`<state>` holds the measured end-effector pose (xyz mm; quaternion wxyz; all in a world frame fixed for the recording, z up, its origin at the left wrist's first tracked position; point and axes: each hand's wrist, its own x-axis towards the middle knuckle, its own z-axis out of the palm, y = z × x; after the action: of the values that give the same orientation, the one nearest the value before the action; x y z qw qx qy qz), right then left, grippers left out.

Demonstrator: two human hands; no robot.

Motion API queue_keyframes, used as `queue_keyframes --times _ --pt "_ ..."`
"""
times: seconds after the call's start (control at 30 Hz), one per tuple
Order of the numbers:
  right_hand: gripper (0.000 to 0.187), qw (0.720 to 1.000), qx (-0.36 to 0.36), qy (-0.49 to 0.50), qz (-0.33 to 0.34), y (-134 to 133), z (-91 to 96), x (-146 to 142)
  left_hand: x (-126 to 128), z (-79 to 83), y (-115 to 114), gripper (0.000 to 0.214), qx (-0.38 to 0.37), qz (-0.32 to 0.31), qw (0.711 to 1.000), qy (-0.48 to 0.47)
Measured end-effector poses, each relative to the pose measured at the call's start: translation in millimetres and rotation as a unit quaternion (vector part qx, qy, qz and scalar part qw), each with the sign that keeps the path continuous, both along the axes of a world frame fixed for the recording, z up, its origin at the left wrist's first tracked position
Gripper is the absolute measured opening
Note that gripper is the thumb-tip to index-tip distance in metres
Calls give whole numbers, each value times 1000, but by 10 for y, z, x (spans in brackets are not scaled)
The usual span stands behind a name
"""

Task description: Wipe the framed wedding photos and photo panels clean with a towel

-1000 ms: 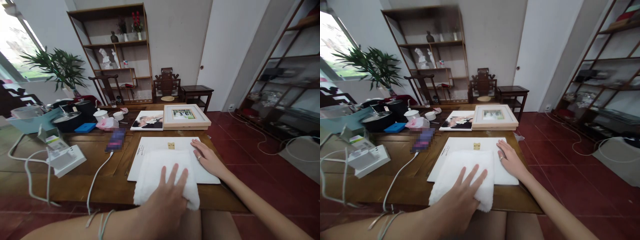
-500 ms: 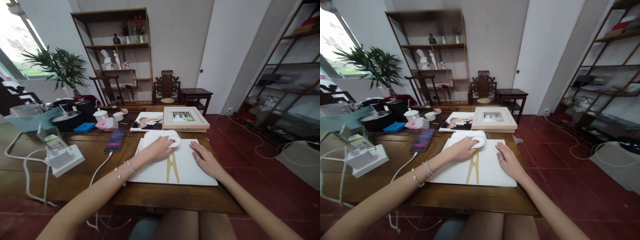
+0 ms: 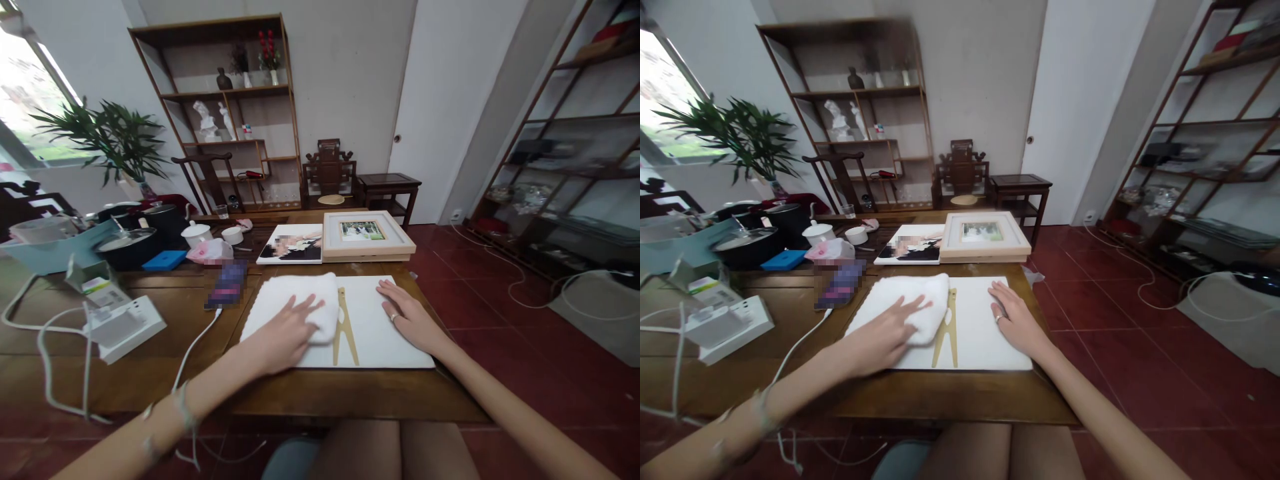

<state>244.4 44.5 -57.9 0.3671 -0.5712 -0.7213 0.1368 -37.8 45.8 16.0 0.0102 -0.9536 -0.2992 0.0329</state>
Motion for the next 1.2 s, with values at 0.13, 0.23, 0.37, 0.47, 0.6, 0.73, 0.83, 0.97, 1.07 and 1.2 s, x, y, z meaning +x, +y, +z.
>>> queue_keyframes --times 0.13,0.23,0.37,0.47,0.6,0.73,0.83,0.97,1.07,1.2 --pt "37 1000 8 7 2 3 -21 6 -156 72 -556 27 -17 -30 999 -16" --pt "37 1000 13 7 2 12 -42 12 -207 76 -663 25 -25 -33 999 -21" --pt "36 1000 10 -10 -3 16 -41 14 -119 -6 -321 24 -20 -10 1000 -13" --pt "37 1000 2 -17 -3 12 -24 12 -18 -75 71 24 -8 13 1000 -23" --pt "37 1000 0 -19 -1 15 -18 13 64 -103 429 29 7 43 998 -36" --pt "38 1000 -2 -20 3 24 -30 16 77 -81 385 31 9 40 999 -29" --pt "38 1000 -3 -16 4 23 -36 13 20 -48 72 28 -1 29 1000 -12" --pt "38 1000 -3 -17 -1 17 -36 7 -154 14 -473 20 -14 -8 1000 -6" --pt "39 999 -4 -33 1 18 -36 7 -271 42 -697 18 -30 -21 999 -21" --pt "39 999 0 -43 1 21 -31 14 -309 12 -514 21 -36 -26 999 -25"
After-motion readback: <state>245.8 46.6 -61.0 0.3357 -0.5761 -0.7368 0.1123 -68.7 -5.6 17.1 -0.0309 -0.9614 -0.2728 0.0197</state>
